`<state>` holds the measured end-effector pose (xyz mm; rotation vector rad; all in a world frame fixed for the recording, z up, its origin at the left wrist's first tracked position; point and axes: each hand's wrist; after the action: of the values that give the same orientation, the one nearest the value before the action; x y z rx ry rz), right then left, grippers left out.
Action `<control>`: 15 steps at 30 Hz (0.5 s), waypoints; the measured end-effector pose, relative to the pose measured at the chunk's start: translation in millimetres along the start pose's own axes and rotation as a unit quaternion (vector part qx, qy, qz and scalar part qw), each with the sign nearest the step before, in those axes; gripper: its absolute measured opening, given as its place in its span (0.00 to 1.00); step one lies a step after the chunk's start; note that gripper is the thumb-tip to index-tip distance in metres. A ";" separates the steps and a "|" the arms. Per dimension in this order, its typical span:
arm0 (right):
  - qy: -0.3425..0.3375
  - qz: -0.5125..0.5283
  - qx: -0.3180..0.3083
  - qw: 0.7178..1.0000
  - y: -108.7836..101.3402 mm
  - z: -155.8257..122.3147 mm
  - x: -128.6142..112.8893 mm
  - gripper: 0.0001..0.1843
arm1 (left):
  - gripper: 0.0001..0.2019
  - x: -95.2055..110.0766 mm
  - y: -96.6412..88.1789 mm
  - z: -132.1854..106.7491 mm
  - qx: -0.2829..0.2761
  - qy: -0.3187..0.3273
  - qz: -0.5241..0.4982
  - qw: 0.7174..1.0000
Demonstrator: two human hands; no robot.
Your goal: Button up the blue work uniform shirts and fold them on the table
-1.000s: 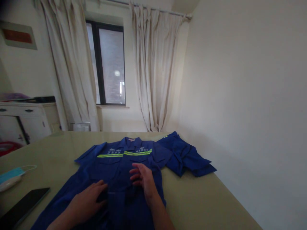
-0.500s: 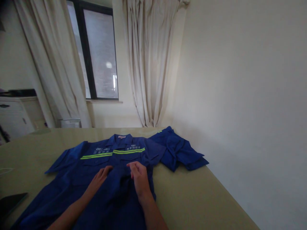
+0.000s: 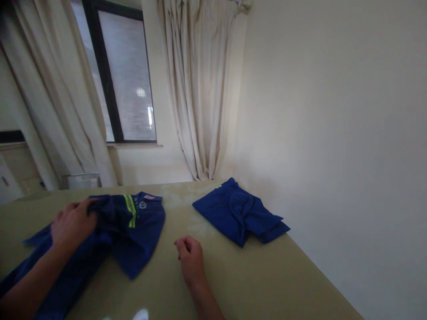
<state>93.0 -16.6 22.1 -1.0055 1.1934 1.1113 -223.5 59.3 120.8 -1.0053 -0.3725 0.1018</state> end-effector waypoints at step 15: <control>-0.053 -0.167 -0.051 0.983 3.6 -9.3 7.2 0.12 | 0.28 1.0 102.5 -70.5 -0.066 0.142 0.053 0.986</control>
<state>88.0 -24.2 13.9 -1.1626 0.8508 0.9520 -188.9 57.9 1.3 -1.1524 -0.0645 0.0295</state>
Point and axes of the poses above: each hand's wrist, its own z-axis towards the middle knuckle, its own y-axis out of the palm, x = y × z, and after that the axes turned 3 degrees about x, right-handed
